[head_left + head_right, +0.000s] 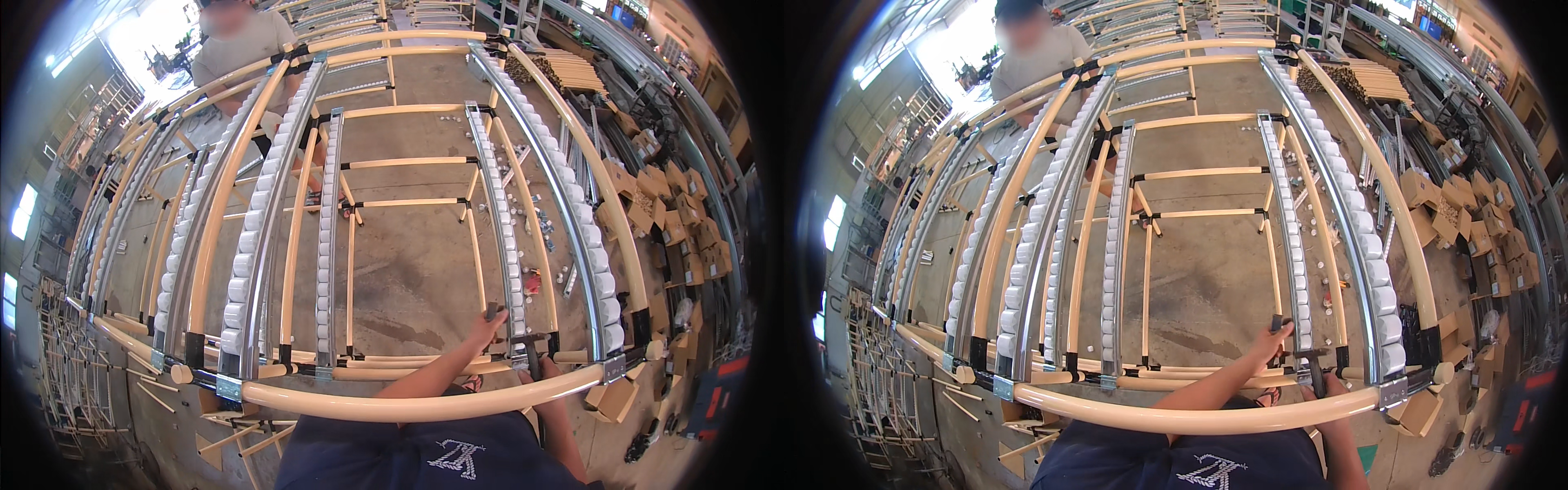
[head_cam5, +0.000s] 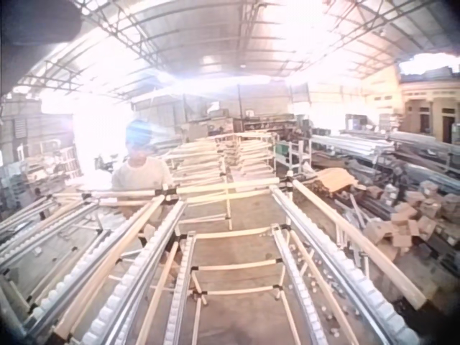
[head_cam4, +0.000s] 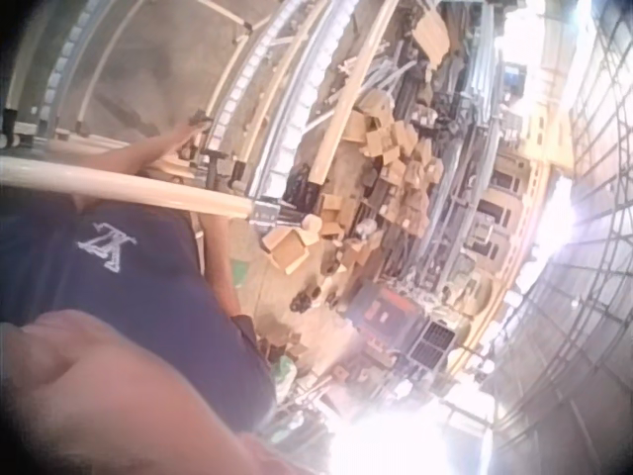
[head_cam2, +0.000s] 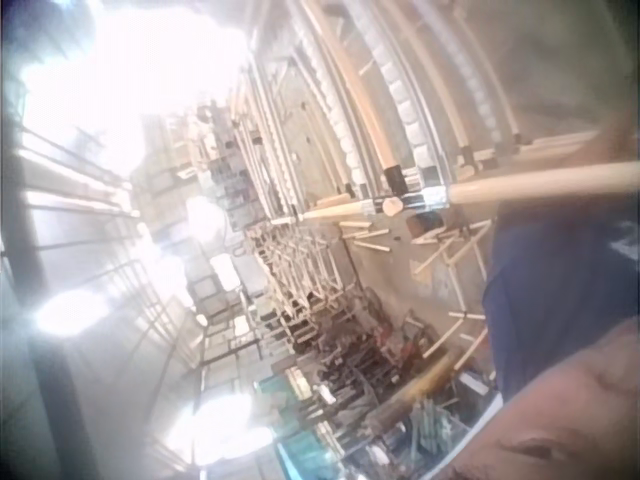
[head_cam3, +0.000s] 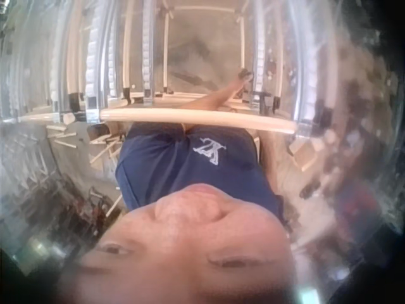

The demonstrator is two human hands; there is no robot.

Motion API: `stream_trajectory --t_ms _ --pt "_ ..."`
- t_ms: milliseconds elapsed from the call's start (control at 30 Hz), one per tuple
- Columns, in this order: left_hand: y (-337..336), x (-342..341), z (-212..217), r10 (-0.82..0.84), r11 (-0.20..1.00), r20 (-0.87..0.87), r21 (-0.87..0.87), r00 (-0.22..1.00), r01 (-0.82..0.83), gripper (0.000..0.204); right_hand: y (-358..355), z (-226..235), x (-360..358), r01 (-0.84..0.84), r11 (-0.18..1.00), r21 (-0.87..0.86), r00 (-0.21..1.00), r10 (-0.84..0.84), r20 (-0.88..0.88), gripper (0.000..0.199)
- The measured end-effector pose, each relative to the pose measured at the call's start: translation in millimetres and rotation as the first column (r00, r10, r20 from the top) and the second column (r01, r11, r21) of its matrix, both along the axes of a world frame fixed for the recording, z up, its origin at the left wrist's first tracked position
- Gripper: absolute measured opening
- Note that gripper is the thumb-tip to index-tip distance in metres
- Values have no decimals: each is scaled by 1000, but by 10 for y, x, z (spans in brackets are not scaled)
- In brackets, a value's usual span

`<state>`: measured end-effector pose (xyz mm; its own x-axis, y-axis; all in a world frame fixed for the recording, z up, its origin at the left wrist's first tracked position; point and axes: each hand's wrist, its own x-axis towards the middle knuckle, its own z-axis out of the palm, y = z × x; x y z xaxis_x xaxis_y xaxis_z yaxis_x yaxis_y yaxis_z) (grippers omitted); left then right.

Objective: The person assembles a metal frame by using a hammer to tap and secure black plastic connectors onto horizontal and vertical poles. The person then fits roller track segments onto the frame structure.

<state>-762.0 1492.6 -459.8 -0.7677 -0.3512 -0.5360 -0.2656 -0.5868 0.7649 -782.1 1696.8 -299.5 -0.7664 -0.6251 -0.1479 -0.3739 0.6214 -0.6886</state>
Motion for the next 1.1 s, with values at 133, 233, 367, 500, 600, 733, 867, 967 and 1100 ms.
stream_trajectory --t_ms 133,233,367,500,600,733,867,967,1100 --pt "-196 176 232 135 991 17 6 991 -135 45 -304 -97 -149 18 998 57 999 -21 46 34" --pt "-173 377 639 45 999 91 -15 995 -44 36 -543 -197 -230 -19 1000 -14 998 20 64 33" --pt "44 565 963 -95 974 7 -205 995 94 29 -951 -57 -227 -46 981 -187 992 68 111 31" --pt "99 726 1171 -102 820 -74 -571 992 42 32 -1240 242 -137 23 969 -245 963 44 265 33" --pt "157 894 1311 -173 563 47 -815 984 138 44 -1283 37 -196 -31 958 -284 985 77 153 31" --pt "82 1486 1909 -398 282 126 -926 909 252 61 -1386 -32 -196 -107 956 -274 955 176 238 30" --pt "-280 2023 3023 -872 432 -120 -647 475 629 64 -1372 -121 -287 -121 968 -221 934 186 305 28" --pt "-266 2133 3625 -753 655 -540 -673 376 343 77 -1411 -105 -222 -124 948 -294 914 225 338 28" --pt "-53 1751 3933 -383 907 -919 -394 95 -146 65 -1390 -231 -283 -156 957 -245 916 233 326 27"
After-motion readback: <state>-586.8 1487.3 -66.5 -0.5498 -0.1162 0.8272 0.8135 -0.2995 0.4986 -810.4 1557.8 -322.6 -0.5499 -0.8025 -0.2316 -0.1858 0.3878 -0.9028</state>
